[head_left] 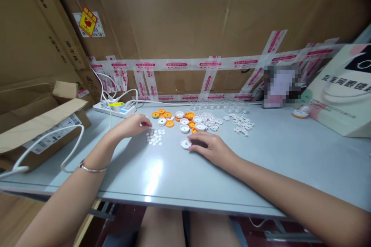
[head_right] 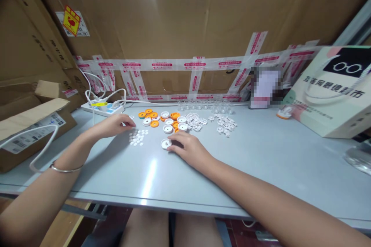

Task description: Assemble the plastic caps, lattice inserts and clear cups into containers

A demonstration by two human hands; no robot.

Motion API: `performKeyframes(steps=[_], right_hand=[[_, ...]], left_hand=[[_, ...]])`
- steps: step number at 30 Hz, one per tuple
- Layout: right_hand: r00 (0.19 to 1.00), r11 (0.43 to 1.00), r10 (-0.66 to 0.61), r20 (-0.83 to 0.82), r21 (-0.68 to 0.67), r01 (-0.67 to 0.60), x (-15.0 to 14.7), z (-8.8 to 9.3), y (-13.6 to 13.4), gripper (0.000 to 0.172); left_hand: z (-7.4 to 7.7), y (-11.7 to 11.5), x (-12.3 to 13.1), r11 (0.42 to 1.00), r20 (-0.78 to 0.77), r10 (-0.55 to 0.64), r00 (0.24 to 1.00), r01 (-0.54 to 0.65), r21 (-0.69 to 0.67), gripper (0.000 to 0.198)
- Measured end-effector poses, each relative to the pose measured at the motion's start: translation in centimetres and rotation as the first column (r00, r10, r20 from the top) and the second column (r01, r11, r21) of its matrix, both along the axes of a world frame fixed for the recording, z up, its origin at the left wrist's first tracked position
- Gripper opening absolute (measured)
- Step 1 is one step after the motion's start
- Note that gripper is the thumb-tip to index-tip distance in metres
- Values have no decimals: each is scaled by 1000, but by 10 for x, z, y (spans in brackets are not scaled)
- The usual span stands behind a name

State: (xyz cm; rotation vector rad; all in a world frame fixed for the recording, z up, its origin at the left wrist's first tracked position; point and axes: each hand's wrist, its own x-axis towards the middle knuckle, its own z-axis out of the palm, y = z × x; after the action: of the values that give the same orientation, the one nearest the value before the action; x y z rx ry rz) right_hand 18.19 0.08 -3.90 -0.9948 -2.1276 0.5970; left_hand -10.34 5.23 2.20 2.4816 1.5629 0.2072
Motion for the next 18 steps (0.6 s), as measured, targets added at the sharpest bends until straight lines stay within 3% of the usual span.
performKeyframes(steps=[7, 18], right_hand=[[1000, 998, 14, -3, -65, -14, 0, -1, 2, 32], [998, 995, 53, 15, -87, -52, -1, -3, 4, 38]], left_hand=[[0, 2, -16, 986, -50, -16, 999, 8, -166, 22], [-4, 3, -5, 985, -71, 11, 997, -23, -173, 19]])
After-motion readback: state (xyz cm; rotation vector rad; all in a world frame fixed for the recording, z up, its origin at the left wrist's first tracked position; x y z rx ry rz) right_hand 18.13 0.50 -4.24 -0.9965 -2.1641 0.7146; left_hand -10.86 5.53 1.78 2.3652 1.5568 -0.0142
